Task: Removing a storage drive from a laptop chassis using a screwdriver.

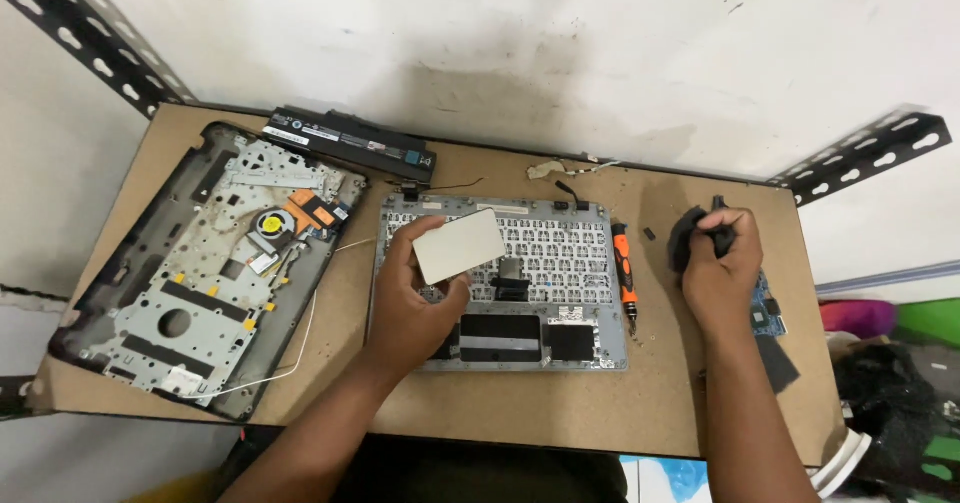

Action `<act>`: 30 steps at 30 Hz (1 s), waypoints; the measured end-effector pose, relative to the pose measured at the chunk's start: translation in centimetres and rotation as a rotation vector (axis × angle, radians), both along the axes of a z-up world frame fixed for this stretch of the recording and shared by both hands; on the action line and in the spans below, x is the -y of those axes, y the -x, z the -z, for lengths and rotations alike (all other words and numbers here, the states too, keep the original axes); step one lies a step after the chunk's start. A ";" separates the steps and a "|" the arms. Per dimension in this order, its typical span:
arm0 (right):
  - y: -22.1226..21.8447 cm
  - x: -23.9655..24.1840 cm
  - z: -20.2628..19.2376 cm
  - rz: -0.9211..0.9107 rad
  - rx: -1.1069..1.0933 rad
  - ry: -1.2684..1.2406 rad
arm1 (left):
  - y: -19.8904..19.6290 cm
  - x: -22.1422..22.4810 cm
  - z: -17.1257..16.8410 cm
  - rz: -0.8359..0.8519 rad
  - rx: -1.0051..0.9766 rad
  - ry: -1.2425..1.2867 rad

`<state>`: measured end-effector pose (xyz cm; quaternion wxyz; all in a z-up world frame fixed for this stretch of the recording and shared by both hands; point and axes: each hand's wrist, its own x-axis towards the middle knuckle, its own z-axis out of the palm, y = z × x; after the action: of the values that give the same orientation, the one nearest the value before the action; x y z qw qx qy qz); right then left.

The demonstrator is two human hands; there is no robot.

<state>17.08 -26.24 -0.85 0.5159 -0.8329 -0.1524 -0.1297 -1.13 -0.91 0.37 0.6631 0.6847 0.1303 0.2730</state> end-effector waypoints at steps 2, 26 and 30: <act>-0.1 0.1 -0.1 -0.016 -0.002 -0.028 | 0.1 -0.2 0.1 -0.003 0.012 0.041; 3.1 -2.1 -3.7 -0.103 -0.196 -0.193 | -0.8 -0.6 0.3 -0.168 -0.096 0.088; 2.5 -1.8 -2.6 -0.136 -0.206 -0.223 | -0.5 -0.6 0.1 -0.147 -0.074 0.060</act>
<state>14.62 -24.41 1.71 0.6257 -0.7671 -0.1394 -0.0242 -0.66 -0.28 0.22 0.6561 0.6628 0.2129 0.2915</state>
